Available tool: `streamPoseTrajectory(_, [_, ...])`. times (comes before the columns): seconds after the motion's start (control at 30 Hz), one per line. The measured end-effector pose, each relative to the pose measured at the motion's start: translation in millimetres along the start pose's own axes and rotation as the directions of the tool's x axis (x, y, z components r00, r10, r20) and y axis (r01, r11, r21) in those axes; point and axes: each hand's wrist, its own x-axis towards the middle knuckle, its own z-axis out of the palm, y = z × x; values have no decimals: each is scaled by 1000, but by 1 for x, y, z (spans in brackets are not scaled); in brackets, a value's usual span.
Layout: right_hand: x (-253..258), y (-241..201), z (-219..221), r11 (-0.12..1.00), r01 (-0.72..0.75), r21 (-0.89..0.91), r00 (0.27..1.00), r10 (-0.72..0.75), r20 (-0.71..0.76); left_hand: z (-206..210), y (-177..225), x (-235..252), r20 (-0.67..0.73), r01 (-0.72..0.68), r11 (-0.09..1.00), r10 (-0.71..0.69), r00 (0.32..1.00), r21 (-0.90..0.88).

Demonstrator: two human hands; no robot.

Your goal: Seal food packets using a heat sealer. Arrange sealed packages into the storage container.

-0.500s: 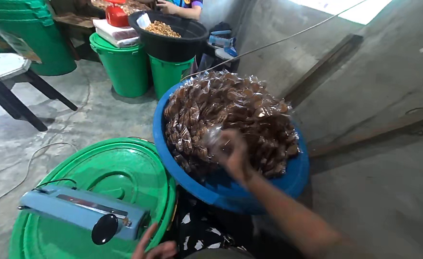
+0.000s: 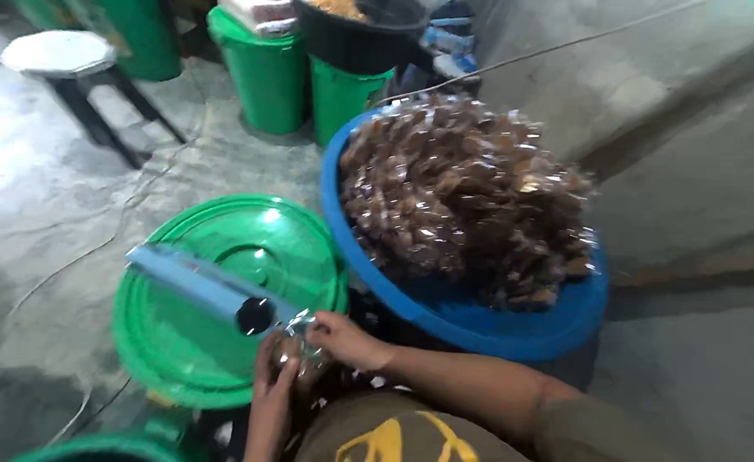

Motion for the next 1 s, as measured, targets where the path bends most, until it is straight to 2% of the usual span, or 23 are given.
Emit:
streamPoseTrajectory(0.07, [21, -6, 7, 985, 43, -169, 999, -46, -15, -7, 3, 6, -129, 6, 996, 6, 992, 88])
streamPoseTrajectory(0.13, [49, -18, 13, 960, 93, -266, 992, -111, -55, -19, 3, 21, -247, -1, 989, 37, 968, 145])
streamPoseTrajectory(0.23, [81, -47, 15, 936, 203, -288, 968, -236, -86, -40, 1, 50, -375, 3, 988, 55, 925, 152])
streamPoseTrajectory(0.3, [88, -76, 12, 915, 251, -316, 963, -269, -14, -55, 7, 67, -426, 23, 992, 33, 904, 127])
streamPoseTrajectory(0.33, [86, -91, 12, 870, 295, -395, 955, -286, 83, -63, 11, 74, -432, 35, 991, 23, 901, 126])
streamPoseTrajectory(0.4, [76, -112, 22, 652, 371, -662, 927, -218, 305, -78, 20, 86, -425, 58, 985, 15, 905, 160])
streamPoseTrajectory(0.43, [72, -116, 32, 522, 375, -766, 923, -138, 359, -84, 25, 91, -413, 78, 978, 9, 911, 194])
streamPoseTrajectory(0.5, [71, -110, 50, 383, 300, -874, 945, 4, 326, -94, 34, 97, -379, 119, 955, -7, 925, 272])
streamPoseTrajectory(0.53, [73, -102, 56, 369, 262, -892, 959, 5, 283, -99, 35, 98, -362, 120, 947, -4, 932, 297])
streamPoseTrajectory(0.6, [74, -79, 60, 372, 272, -887, 960, -170, 223, -108, 31, 98, -384, 100, 956, 14, 923, 276])
streamPoseTrajectory(0.67, [77, -52, 62, 370, 375, -850, 877, -438, 196, -112, 23, 92, -500, 94, 987, -17, 866, 128])
streamPoseTrajectory(0.7, [78, -43, 63, 365, 421, -830, 828, -528, 189, -110, 21, 90, -555, 88, 996, -61, 830, 23])
streamPoseTrajectory(0.73, [78, -38, 62, 361, 451, -816, 792, -583, 181, -105, 21, 88, -595, 74, 995, -98, 798, -65])
streamPoseTrajectory(0.77, [77, -38, 61, 379, 456, -806, 794, -582, 176, -101, 22, 87, -610, 51, 989, -126, 782, -139])
streamPoseTrajectory(0.83, [76, -38, 57, 420, 456, -785, 804, -573, 160, -91, 27, 88, -577, 16, 964, -173, 798, -266])
streamPoseTrajectory(0.9, [77, -37, 54, 437, 472, -766, 791, -594, 149, -85, 35, 85, -445, 27, 941, -185, 876, -337])
streamPoseTrajectory(0.97, [76, -39, 50, 455, 482, -749, 796, -585, 157, -85, 35, 87, -278, 66, 953, -152, 948, -296])
streamPoseTrajectory(1.0, [76, -41, 49, 467, 485, -740, 804, -572, 165, -85, 32, 92, -234, 74, 972, -128, 964, -224])
